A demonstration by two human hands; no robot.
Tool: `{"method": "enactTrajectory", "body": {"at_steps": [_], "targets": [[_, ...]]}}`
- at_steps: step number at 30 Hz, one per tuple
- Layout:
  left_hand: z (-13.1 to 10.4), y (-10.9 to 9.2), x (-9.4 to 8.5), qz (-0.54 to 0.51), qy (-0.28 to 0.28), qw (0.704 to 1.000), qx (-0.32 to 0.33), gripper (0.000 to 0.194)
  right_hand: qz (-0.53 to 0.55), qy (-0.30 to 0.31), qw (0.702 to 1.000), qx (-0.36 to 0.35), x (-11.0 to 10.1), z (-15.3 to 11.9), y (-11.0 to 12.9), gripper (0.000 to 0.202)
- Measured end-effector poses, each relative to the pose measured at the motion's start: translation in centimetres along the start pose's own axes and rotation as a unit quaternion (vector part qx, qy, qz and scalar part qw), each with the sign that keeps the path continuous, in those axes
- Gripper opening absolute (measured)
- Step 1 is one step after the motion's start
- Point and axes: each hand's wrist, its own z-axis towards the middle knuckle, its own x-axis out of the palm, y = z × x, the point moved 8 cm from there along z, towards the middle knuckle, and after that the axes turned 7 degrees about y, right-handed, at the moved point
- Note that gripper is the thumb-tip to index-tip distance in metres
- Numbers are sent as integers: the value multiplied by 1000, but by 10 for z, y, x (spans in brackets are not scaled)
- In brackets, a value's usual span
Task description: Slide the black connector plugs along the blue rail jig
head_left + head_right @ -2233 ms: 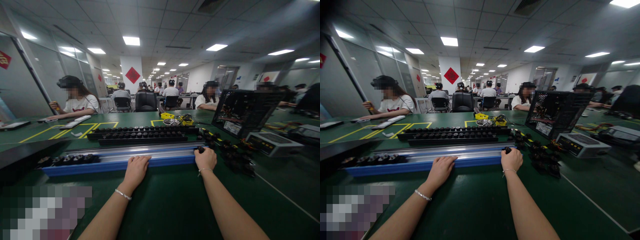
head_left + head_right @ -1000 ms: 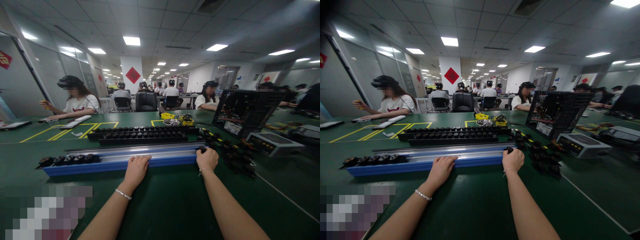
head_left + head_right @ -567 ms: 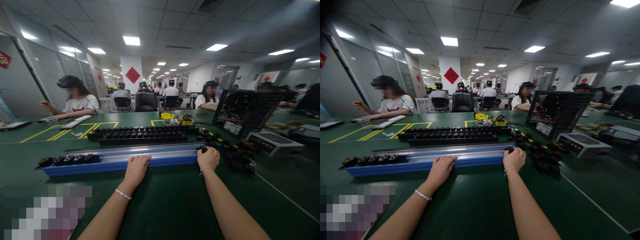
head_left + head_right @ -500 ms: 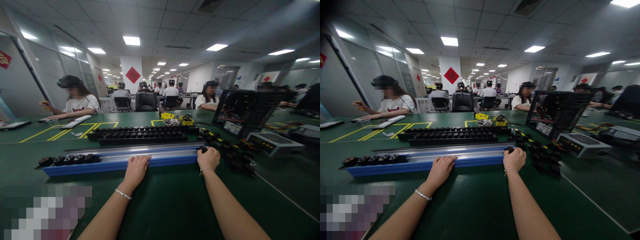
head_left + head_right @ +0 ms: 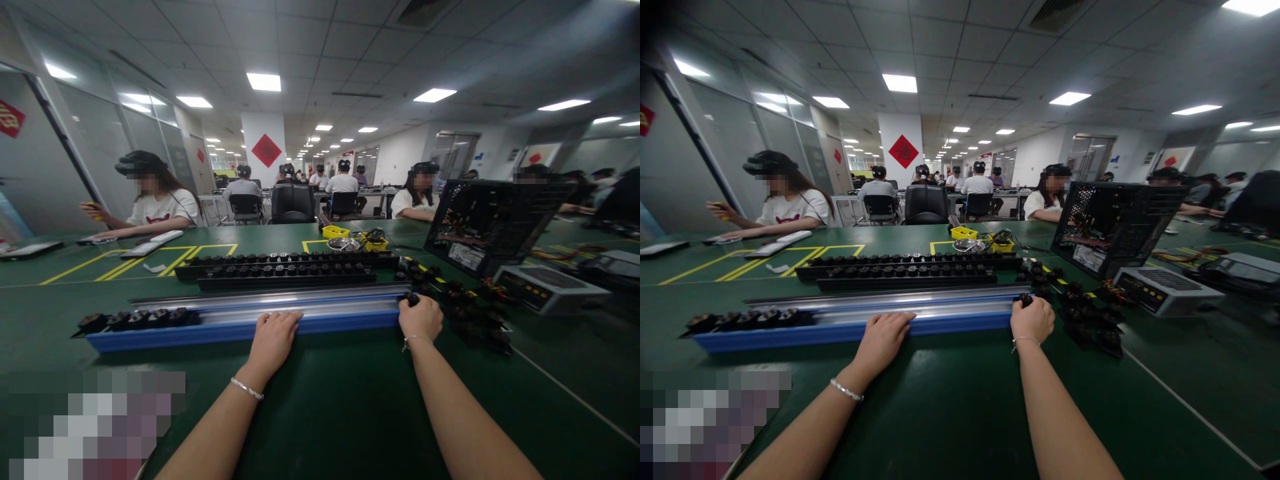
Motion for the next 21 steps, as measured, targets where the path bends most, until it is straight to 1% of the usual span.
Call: {"method": "enactTrajectory", "body": {"at_steps": [6, 13, 21], "targets": [[0, 0, 1, 5, 4, 1000, 1, 29, 7, -7, 1000, 6, 0, 2, -3, 37], [0, 0, 0, 2, 6, 1000, 0, 30, 30, -26, 998, -47, 5, 9, -5, 37], [0, 0, 0, 1, 5, 1000, 1, 29, 18, -10, 999, -29, 5, 16, -12, 41]]}}
